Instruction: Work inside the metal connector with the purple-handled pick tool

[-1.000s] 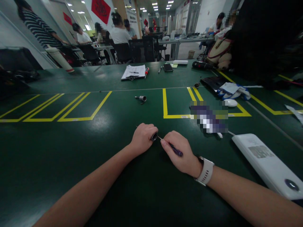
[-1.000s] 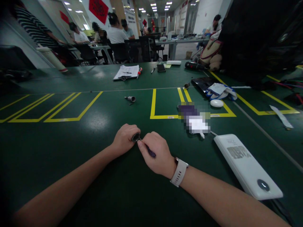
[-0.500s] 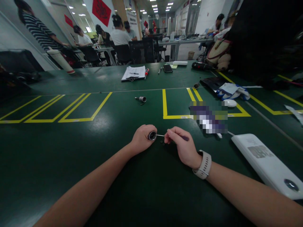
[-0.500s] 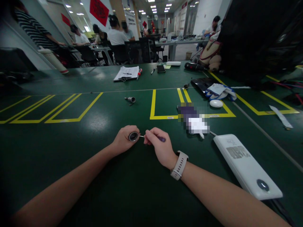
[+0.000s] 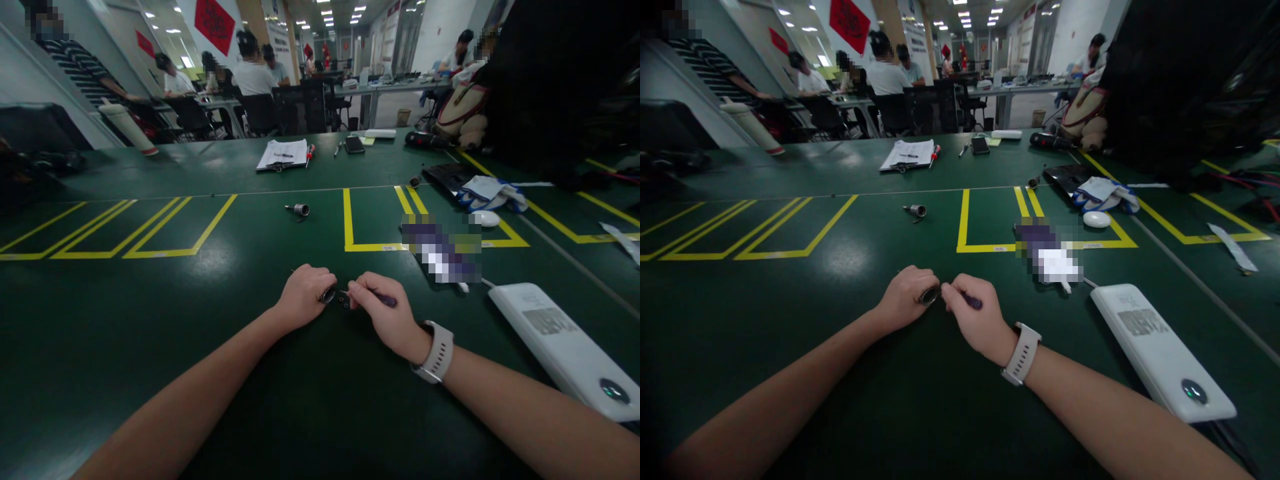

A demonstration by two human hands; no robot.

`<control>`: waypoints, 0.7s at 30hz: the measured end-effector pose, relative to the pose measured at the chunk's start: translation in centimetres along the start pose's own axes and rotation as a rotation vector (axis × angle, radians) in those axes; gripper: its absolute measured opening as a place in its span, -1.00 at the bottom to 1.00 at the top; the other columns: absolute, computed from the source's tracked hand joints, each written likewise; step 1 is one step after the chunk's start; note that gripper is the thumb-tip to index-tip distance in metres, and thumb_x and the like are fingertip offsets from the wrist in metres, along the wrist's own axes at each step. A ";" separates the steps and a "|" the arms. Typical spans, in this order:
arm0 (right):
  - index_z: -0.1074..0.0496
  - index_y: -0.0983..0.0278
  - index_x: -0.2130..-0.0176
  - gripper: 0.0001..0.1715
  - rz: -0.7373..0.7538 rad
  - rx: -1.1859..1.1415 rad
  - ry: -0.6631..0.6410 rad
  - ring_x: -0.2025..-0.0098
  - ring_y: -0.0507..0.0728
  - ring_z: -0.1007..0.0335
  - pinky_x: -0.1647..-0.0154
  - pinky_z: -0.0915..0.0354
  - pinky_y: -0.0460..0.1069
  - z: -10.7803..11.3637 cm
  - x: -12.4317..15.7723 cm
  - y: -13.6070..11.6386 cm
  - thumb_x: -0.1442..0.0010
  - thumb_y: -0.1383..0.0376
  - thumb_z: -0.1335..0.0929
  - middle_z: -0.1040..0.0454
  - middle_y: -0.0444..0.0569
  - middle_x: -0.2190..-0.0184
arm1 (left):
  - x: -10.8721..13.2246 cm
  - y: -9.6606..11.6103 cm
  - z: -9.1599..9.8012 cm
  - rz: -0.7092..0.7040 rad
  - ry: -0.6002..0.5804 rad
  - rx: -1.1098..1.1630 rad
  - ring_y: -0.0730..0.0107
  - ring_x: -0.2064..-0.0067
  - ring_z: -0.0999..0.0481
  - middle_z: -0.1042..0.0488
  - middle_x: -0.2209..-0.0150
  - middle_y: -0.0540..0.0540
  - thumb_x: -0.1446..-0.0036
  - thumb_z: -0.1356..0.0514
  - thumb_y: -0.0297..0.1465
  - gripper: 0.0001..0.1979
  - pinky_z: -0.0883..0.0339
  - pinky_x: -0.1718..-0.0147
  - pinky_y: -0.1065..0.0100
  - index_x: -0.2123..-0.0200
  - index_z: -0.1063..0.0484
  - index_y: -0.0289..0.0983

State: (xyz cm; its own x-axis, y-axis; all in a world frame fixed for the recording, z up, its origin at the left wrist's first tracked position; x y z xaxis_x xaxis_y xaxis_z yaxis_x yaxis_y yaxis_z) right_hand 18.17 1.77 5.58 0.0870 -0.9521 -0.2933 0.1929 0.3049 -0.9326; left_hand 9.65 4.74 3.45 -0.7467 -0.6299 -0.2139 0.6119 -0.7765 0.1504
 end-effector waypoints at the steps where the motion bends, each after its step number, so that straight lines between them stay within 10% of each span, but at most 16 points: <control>1: -0.32 0.26 0.61 -0.66 -0.062 -0.107 0.013 0.52 0.05 -0.24 0.44 -0.17 -0.02 0.2 -0.2 0.9 -0.17 0.28 -0.26 -0.31 -0.14 0.64 | 0.0 -0.1 -0.1 0.000 0.001 0.026 0.42 0.46 -0.29 -0.33 0.52 0.00 -0.06 -0.03 -0.52 -0.88 -0.08 0.43 0.36 0.48 -0.29 -0.29; 10: -0.40 0.30 0.57 -0.74 -0.378 -0.639 0.062 0.58 0.00 -0.22 0.55 -0.13 -0.08 -0.8 -0.2 5.3 -0.09 0.26 -0.33 -0.34 -0.14 0.66 | 0.2 -1.1 0.4 0.036 0.043 0.270 0.47 0.45 -0.31 -0.34 0.50 0.03 -0.02 -0.06 -0.51 -0.93 -0.14 0.39 0.40 0.49 -0.26 -0.28; 21: -0.25 0.26 0.56 -0.70 0.220 0.306 -0.101 0.50 0.04 -0.15 0.43 -0.09 -0.02 -1.2 0.8 -2.9 -0.20 0.32 -0.23 -0.25 -0.13 0.58 | 0.0 -0.2 0.1 -0.008 0.015 0.024 0.40 0.44 -0.31 -0.34 0.52 -0.01 -0.04 -0.05 -0.51 -0.90 -0.09 0.42 0.35 0.49 -0.30 -0.29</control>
State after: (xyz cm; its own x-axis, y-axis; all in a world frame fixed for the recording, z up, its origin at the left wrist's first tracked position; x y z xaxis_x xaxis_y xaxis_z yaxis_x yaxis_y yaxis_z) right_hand 16.47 0.13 7.85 0.2516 -0.8606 -0.4429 0.4400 0.5093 -0.7396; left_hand 9.52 4.86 3.49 -0.7477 -0.6231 -0.2297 0.5989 -0.7821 0.1720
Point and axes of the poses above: each hand's wrist, its own x-axis away from the middle knuckle, its own z-axis out of the back of the hand, y = z × x, the point moved 10 cm from there along -x, towards the middle knuckle
